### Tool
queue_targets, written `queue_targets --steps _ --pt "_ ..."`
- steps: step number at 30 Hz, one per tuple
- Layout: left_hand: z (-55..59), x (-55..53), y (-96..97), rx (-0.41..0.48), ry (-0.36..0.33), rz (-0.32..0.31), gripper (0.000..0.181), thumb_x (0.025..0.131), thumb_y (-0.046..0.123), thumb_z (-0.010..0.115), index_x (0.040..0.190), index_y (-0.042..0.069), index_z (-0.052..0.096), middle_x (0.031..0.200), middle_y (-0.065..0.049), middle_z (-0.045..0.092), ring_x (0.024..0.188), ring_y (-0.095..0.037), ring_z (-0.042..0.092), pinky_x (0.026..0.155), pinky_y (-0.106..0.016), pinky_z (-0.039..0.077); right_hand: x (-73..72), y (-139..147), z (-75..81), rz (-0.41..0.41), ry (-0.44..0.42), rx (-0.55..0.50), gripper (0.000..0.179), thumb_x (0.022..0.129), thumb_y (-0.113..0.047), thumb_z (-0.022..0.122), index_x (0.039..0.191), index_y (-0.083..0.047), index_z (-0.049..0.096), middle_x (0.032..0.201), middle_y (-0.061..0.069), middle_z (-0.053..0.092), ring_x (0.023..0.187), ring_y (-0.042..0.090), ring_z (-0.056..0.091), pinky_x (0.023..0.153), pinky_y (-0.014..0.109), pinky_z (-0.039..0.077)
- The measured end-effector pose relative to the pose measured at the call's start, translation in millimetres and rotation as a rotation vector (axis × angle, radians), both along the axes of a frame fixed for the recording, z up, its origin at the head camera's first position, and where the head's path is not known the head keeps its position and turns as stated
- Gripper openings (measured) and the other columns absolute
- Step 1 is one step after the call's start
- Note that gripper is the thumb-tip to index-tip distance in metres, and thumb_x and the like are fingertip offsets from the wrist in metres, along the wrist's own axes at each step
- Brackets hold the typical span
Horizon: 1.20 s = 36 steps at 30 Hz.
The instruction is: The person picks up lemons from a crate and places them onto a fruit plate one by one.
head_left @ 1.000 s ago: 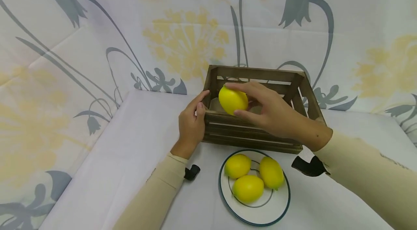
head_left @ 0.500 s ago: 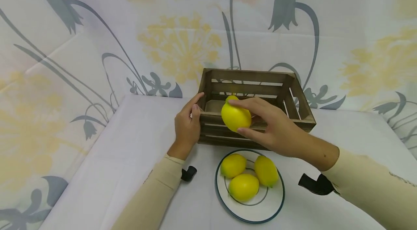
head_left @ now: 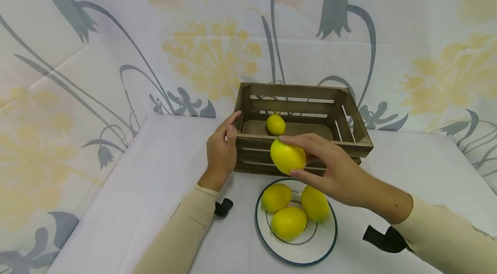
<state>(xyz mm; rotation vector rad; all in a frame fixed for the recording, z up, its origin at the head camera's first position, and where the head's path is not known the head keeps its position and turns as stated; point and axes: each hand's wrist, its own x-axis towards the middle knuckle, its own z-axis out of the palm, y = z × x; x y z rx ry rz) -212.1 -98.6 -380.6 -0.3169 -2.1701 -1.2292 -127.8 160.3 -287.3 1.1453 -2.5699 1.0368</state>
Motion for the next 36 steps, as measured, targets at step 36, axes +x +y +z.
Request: queue_targets --steps 36 --pt "-4.5 -2.1 -1.9 0.001 0.013 -0.016 0.057 0.104 0.052 0.024 0.138 0.025 0.061 0.078 -0.003 0.062 0.063 -0.013 0.049 0.053 -0.029 0.037 17.5 16 -40.7 -0.052 -0.093 -0.022 0.065 0.088 -0.014 0.075 0.146 -0.024 0.050 0.133 -0.003 0.057 0.105 0.005 0.060 0.088 0.023 0.056"
